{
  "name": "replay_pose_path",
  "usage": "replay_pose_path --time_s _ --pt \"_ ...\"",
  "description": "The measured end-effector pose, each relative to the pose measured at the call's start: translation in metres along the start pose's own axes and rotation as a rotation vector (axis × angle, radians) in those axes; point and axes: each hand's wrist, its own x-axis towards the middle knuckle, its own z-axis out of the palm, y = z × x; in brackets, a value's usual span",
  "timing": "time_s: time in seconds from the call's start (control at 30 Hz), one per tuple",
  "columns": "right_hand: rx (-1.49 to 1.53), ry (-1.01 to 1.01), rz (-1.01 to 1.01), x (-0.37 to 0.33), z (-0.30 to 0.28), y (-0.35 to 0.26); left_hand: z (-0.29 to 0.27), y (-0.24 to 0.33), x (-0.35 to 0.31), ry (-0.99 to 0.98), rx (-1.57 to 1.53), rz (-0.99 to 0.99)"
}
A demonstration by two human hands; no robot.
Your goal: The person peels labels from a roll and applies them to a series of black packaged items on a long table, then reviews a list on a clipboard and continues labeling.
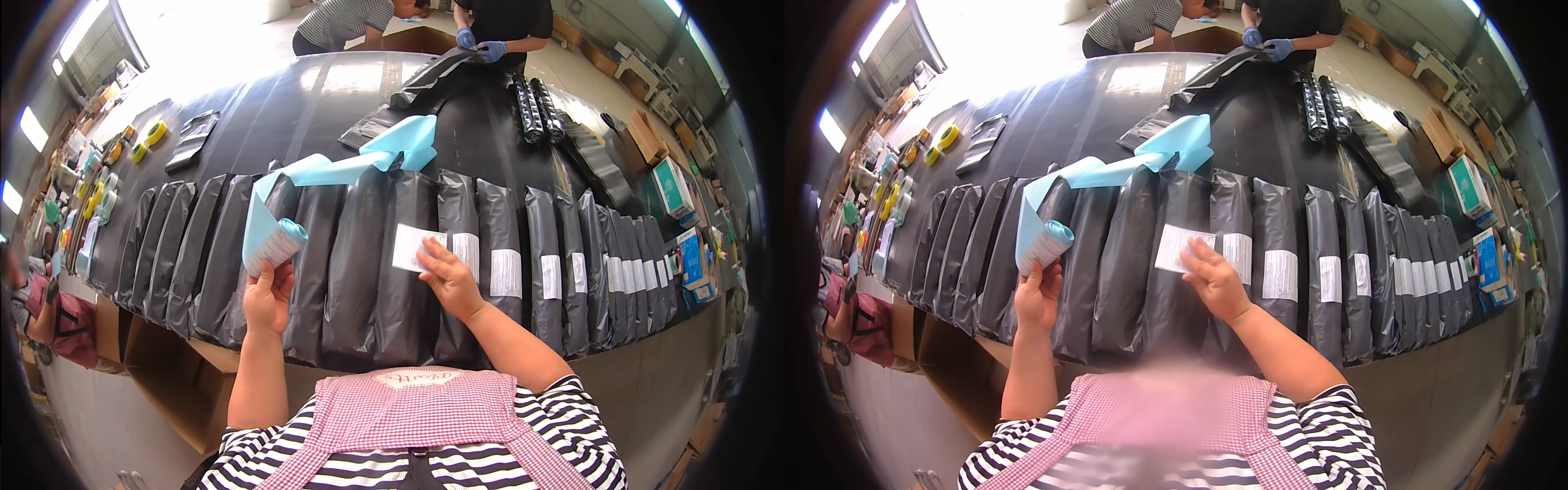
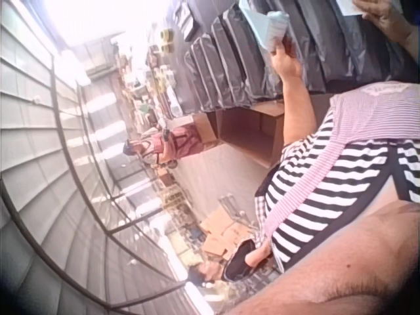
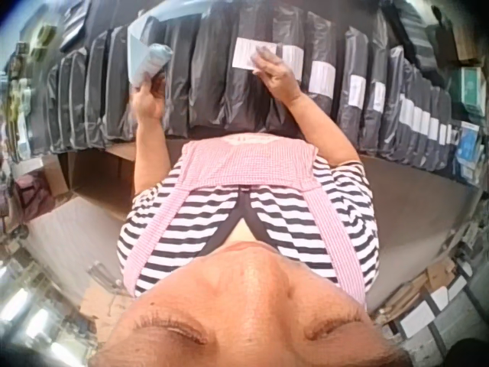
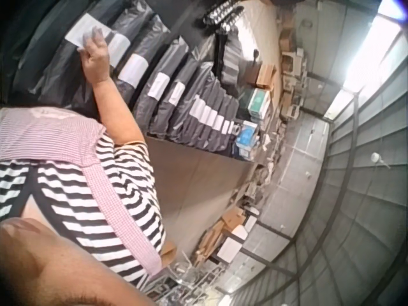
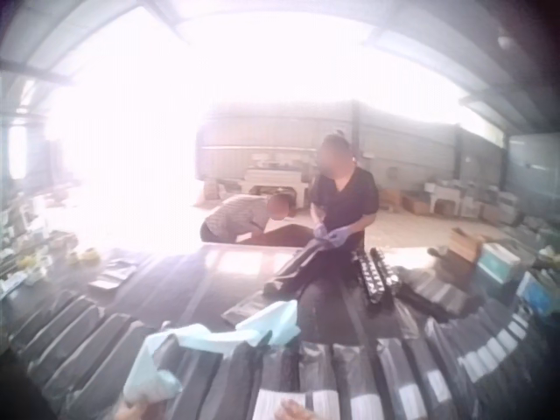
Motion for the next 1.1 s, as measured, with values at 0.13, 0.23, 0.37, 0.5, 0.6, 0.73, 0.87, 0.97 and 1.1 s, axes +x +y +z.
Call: replay_pose_path --time_s 0.13,0.23,0.37,0.5,0.6,0.73,0.87,0.97,1.1 --pt "-0.119 -0.087 -0.038 0.001 0.002 0.001 0.0 -0.006 0.001 -0.012 0.003 -0.024" --pt "-0.277 -0.211 -0.071 -0.002 0.005 0.004 -0.002 -0.009 0.002 -0.017 0.005 -0.034" --pt "-0.534 -0.396 -0.061 0.009 -0.013 -0.026 -0.006 -0.011 0.0 -0.008 0.0 -0.036" --pt "-0.558 -0.427 0.077 0.017 -0.023 -0.054 -0.009 -0.008 -0.005 -0.01 0.006 -0.034" --pt "-0.412 -0.256 0.034 0.031 0.01 -0.028 -0.002 -0.01 -0.005 -0.036 0.021 -0.04" --pt "-0.385 -0.201 0.317 0.032 0.07 -0.003 0.018 -0.011 -0.011 -0.067 -0.013 -0.064" --pt "-0.235 -0.222 0.367 0.015 0.074 -0.007 0.023 -0.012 -0.023 -0.089 -0.022 -0.089" --pt "-0.301 -0.357 0.475 -0.015 0.063 -0.048 0.022 -0.016 -0.027 -0.111 -0.033 -0.149" --pt "-0.28 -0.677 0.478 0.001 0.0 -0.119 0.031 -0.021 -0.036 -0.183 -0.018 -0.207"
